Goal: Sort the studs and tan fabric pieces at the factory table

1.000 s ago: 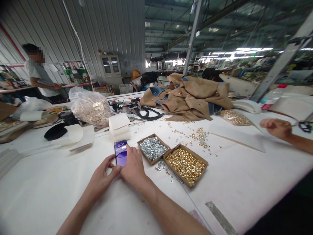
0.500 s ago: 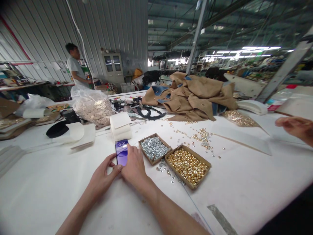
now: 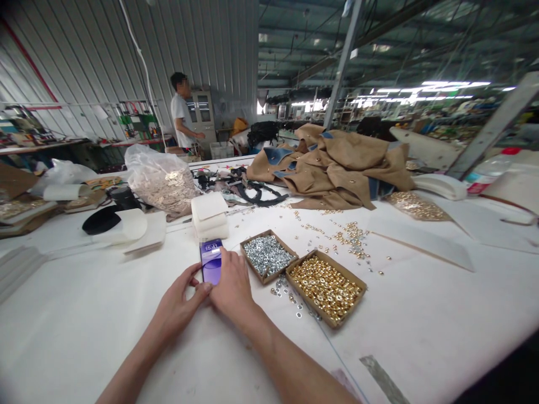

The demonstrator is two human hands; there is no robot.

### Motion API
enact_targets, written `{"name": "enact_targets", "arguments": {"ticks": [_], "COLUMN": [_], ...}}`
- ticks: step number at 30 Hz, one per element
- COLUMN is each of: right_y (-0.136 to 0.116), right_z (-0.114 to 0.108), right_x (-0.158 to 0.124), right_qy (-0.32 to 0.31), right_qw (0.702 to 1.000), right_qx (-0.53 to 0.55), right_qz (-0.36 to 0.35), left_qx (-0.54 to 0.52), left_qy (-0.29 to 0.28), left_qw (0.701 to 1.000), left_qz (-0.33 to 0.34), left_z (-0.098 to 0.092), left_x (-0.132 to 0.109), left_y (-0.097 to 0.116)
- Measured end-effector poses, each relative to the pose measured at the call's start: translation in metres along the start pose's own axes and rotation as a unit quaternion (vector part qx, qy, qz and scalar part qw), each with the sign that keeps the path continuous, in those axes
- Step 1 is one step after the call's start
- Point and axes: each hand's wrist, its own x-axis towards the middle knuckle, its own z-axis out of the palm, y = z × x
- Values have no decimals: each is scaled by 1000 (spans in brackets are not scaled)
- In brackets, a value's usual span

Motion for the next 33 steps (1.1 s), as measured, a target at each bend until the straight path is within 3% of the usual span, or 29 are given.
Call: {"name": "enact_targets", "arguments": {"ticks": [33], "right_y": [-1], "right_z": [1], "right_x": [1], "right_qy": [10], "right_qw": [1000], "right_qx": [15], "right_qz": [-7], "left_qx": [14], "left_qy": [8], "left_qw": [1000], "left_qz": [23], "left_z": [3], "left_x": [-2], "left_y": [-1]}}
